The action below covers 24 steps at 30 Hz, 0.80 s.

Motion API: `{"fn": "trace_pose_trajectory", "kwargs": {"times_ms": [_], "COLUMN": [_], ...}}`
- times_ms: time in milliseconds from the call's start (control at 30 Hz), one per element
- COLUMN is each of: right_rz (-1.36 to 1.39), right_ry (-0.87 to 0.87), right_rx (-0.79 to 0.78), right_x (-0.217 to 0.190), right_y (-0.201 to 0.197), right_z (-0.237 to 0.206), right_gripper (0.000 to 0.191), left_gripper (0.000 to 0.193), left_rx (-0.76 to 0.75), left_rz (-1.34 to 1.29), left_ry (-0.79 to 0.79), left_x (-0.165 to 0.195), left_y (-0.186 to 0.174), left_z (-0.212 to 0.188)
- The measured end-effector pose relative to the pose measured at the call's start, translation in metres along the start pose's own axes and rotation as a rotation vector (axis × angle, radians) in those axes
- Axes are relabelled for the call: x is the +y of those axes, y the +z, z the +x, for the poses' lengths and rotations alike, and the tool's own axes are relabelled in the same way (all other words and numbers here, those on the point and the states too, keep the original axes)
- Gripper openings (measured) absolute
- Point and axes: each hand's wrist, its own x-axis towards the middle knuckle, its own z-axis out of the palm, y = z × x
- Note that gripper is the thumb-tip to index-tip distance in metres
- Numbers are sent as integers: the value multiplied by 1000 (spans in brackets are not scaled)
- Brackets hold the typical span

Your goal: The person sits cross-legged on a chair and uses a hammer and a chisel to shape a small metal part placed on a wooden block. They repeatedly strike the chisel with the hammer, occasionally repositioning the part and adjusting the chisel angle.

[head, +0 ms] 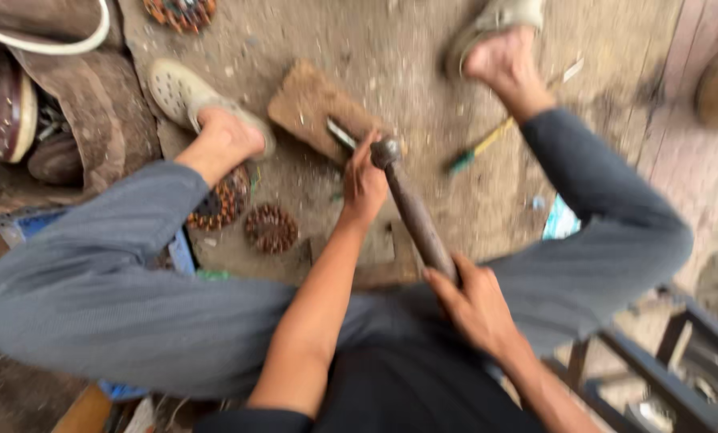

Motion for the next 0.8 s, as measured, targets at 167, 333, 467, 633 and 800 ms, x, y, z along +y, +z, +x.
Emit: {"fn": "trace_pose_trajectory", "kwargs": {"times_ms": [167, 333, 467, 633, 800], "right_rz": [248, 272, 70, 28, 270], "right_ry": [-522, -390, -249, 44, 54], "right_rx": [64, 83, 123, -29, 39], "right_x": [26, 29, 21, 24, 43], "right_y": [-12, -3, 11, 19, 3], "right_z": [-16, -9, 11, 15, -3], "right_gripper": [30, 33, 36, 39, 38], "left_gripper": [33, 36, 38, 42, 33], "left_rx": [17, -41, -93, -19, -290], "left_rz": [-4, 1, 22, 47, -60], "left_ry": [-191, -274, -259, -75, -502], "left_x": [2, -10, -17, -22, -24], "left_y": [2, 11, 13, 11, 1], "left_z": [5, 10, 5, 5, 21]}}
